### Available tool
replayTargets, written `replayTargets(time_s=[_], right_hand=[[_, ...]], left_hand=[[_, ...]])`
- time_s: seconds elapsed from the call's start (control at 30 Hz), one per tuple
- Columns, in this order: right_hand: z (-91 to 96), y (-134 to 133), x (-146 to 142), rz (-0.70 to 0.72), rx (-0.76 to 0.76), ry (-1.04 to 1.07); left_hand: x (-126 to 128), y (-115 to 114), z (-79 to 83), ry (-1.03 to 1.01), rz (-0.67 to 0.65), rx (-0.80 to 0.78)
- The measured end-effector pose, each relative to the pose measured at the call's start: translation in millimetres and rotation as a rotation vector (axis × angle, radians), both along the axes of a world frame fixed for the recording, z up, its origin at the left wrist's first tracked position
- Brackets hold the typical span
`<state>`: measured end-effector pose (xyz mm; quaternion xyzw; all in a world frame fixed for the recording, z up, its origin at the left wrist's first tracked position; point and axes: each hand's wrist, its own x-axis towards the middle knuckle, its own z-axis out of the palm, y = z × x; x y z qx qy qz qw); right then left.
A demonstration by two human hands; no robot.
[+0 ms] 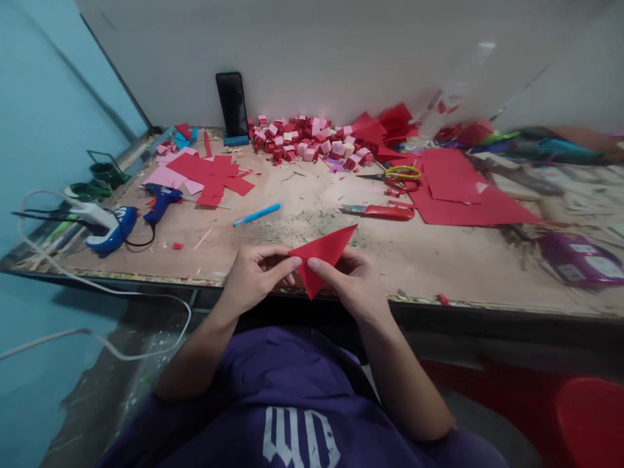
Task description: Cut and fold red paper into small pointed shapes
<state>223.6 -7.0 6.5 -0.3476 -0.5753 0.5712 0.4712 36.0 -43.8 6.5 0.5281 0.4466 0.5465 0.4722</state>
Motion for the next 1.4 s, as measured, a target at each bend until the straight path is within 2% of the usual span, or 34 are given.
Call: replayTargets(time_s=[0.2, 0.4, 0.57, 0.7, 0.93, 1.07, 1.23, 1.4], right_hand=[[0.2, -0.3, 1.9, 0.005, -0.003, -0.057], [-1.2, 0.4, 2.8, 0.095, -0.006, -0.072], [-2.1, 2.0, 4.0, 0.137, 0.006, -0.108], [-0.7, 1.7, 3.8, 0.154, -0.012, -0.129], [1.9, 2.9, 2.1, 0.170, -0.027, -0.068], [3.6, 0.1, 2.9, 0.140, -0.036, -0.059], [3.9, -3.4, 2.0, 0.042, -0.168, -0.016], [1.7, -2.1, 1.6, -0.048, -0.210, 0.020]], left_hand=[[1.2, -0.7, -4.3, 0.017, 0.029, -0.014], [0.6, -0.2, -3.9, 0.228, 0.026, 0.102], [0.9, -1.6, -1.2, 0.328, -0.052, 0.095], [3.7, -3.0, 0.1, 0.481, -0.026, 0.142], [6.3, -3.4, 2.0, 0.537, -0.004, 0.168], [5.6, -3.1, -1.2, 0.563, -0.004, 0.169], [5.6, -3.1, -5.7, 0.585, -0.002, 0.190], [5.8, -1.7, -7.2, 0.605, 0.005, 0.180]])
